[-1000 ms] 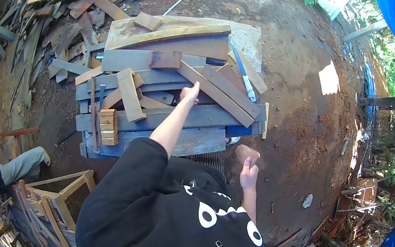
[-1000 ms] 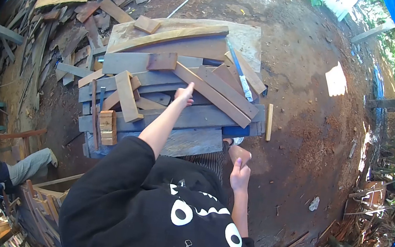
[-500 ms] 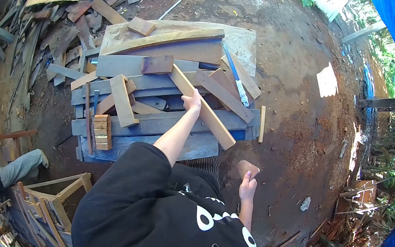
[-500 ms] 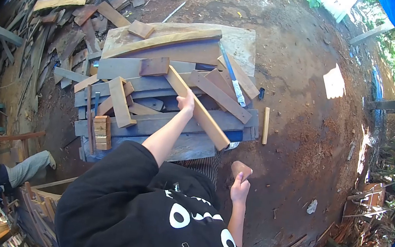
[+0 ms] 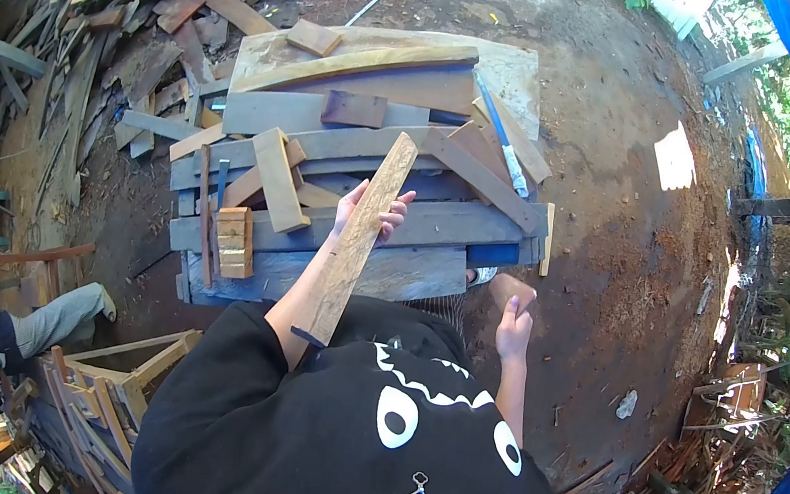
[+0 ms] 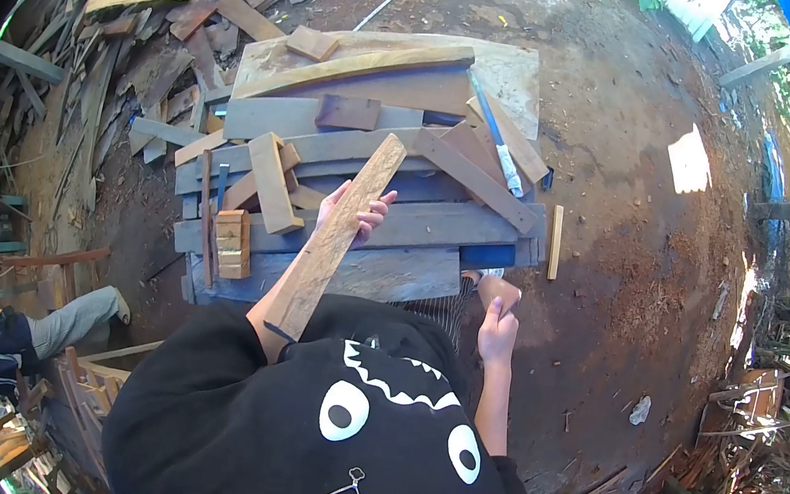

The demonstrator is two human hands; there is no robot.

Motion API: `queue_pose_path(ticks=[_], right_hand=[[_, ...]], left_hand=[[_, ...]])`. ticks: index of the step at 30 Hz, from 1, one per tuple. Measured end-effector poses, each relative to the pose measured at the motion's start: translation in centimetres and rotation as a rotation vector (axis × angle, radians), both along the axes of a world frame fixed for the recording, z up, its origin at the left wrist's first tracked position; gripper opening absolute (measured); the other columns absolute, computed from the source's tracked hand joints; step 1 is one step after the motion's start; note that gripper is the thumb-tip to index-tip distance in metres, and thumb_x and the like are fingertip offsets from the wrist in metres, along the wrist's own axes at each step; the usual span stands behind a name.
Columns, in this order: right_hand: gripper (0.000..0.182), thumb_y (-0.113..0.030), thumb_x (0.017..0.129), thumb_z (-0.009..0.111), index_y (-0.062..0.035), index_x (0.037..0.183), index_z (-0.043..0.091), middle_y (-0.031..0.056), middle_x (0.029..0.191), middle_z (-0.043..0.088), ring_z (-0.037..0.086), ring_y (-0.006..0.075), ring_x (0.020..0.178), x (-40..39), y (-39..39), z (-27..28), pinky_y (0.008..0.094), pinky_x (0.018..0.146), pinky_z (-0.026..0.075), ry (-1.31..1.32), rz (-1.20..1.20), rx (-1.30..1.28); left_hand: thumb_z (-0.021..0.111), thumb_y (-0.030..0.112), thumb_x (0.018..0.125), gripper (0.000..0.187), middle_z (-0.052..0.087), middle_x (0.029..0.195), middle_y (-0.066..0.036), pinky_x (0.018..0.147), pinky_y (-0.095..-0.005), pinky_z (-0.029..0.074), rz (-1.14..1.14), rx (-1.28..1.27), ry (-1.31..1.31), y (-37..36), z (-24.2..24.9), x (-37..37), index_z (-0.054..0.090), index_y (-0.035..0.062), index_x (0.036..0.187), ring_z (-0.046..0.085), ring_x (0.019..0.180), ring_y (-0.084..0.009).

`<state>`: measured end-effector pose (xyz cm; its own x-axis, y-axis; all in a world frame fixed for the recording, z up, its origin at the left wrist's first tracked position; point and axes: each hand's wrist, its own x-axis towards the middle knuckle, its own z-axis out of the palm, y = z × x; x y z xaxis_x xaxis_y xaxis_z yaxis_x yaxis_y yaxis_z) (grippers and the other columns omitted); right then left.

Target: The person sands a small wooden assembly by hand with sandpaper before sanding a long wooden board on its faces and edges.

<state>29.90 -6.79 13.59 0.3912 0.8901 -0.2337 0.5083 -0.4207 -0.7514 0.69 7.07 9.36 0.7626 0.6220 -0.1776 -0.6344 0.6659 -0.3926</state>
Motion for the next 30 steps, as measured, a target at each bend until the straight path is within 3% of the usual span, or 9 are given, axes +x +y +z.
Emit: queue_pose_path(ticks=[4, 7, 12, 16, 19, 21, 22, 27, 30], right_hand=[[0.052, -0.034, 0.091, 0.037, 0.0107, 0.071, 0.056, 0.024, 0.056, 0.055, 0.06, 0.0364, 0.061, -1.7, 0.6, 0.4, 0.0425, 0.056, 0.041, 0.02, 0.054, 0.019], [0.052, -0.034, 0.091, 0.037, 0.0109, 0.071, 0.055, 0.0227, 0.055, 0.054, 0.06, 0.0337, 0.059, -2.9, 0.8, 1.2, 0.0414, 0.055, 0.04, 0.022, 0.106, 0.028], [0.051, -0.036, 0.093, 0.035, 0.0093, 0.081, 0.055, 0.0102, 0.057, 0.053, 0.052, 0.0136, 0.058, -4.4, 1.6, 3.3, 0.0336, 0.054, 0.039, 0.067, 0.195, -0.035], [0.05, -0.035, 0.093, 0.036, 0.009, 0.079, 0.055, 0.008, 0.058, 0.052, 0.049, 0.0118, 0.058, -4.8, 2.6, 4.7, 0.0315, 0.052, 0.038, 0.108, 0.246, -0.032], [0.049, -0.034, 0.093, 0.037, 0.0085, 0.078, 0.055, 0.0051, 0.059, 0.052, 0.048, 0.0105, 0.059, -4.6, 3.4, 5.2, 0.0302, 0.052, 0.037, 0.148, 0.283, -0.017], [0.049, -0.034, 0.093, 0.037, 0.0082, 0.077, 0.055, 0.0032, 0.06, 0.052, 0.047, 0.0099, 0.06, -4.9, 3.7, 5.1, 0.0301, 0.051, 0.036, 0.195, 0.309, 0.044], [0.047, -0.03, 0.092, 0.04, 0.0052, 0.063, 0.051, 0.0024, 0.048, 0.043, 0.041, 0.0084, 0.048, -5.0, 3.9, 4.7, 0.0311, 0.042, 0.03, 0.245, 0.321, 0.14], [0.042, -0.029, 0.093, 0.039, 0.0027, 0.068, 0.05, -0.0024, 0.053, 0.041, 0.037, 0.0063, 0.051, -6.0, 4.2, 4.4, 0.0275, 0.044, 0.028, 0.512, 0.36, 0.224], [0.037, -0.029, 0.094, 0.038, -0.0007, 0.073, 0.049, -0.0044, 0.056, 0.039, 0.035, 0.0049, 0.053, -6.5, 4.6, 5.0, 0.0245, 0.046, 0.028, 0.621, 0.478, 0.144]], left_hand=[[0.039, 0.039, 0.084, 0.074, 0.041, 0.09, -0.01, 0.061, -0.031, 0.044, -0.016, -0.092, 0.054, -3.3, 2.4, -1.4, 0.009, -0.0059, 0.135, 0.04, 0.073, -0.0172], [0.039, 0.038, 0.085, 0.072, 0.041, 0.084, -0.01, 0.058, -0.0302, 0.042, -0.033, -0.052, 0.092, -5.4, 1.7, -2.2, 0.011, -0.0083, 0.133, 0.04, 0.071, -0.0164], [0.04, 0.039, 0.085, 0.067, 0.04, 0.07, -0.005, 0.045, -0.023, 0.036, -0.177, -0.203, 0.178, -6.7, 2.4, -3.6, 0.023, -0.0103, 0.126, 0.039, 0.053, -0.0115], [0.038, 0.043, 0.084, 0.052, 0.047, 0.075, -0.009, 0.045, -0.0253, 0.038, -0.4, -0.103, 0.663, -6.8, 2.4, -3.9, 0.04, -0.0066, 0.098, 0.043, 0.054, -0.0137], [0.043, 0.037, 0.083, 0.041, 0.05, 0.08, -0.01, 0.047, -0.0265, 0.043, -0.378, -0.126, 0.967, -7.9, 5.3, -2.2, 0.04, -0.001, 0.099, 0.047, 0.056, -0.0152], [0.044, 0.031, 0.084, 0.038, 0.05, 0.084, -0.01, 0.048, -0.0267, 0.045, -0.34, -0.166, 0.899, -8.8, 6.2, -1.7, 0.036, 0.0008, 0.104, 0.048, 0.059, -0.015], [0.044, 0.031, 0.084, 0.038, 0.048, 0.086, -0.01, 0.048, -0.026, 0.045, -0.31, -0.196, 0.853, -9.3, 6.9, -1.4, 0.035, 0.0003, 0.105, 0.046, 0.06, -0.0144], [0.042, 0.03, 0.085, 0.046, 0.044, 0.102, -0.022, 0.058, -0.0281, 0.05, -0.049, -0.368, 0.163, -11.5, 7.2, -0.6, 0.032, -0.0007, 0.117, 0.049, 0.071, -0.0198], [0.034, 0.034, 0.088, 0.053, 0.04, 0.108, -0.03, 0.065, -0.0315, 0.052, 0.096, -0.334, 0.133, -12.4, 6.1, 0.1, 0.025, -0.001, 0.127, 0.049, 0.074, -0.0229]])
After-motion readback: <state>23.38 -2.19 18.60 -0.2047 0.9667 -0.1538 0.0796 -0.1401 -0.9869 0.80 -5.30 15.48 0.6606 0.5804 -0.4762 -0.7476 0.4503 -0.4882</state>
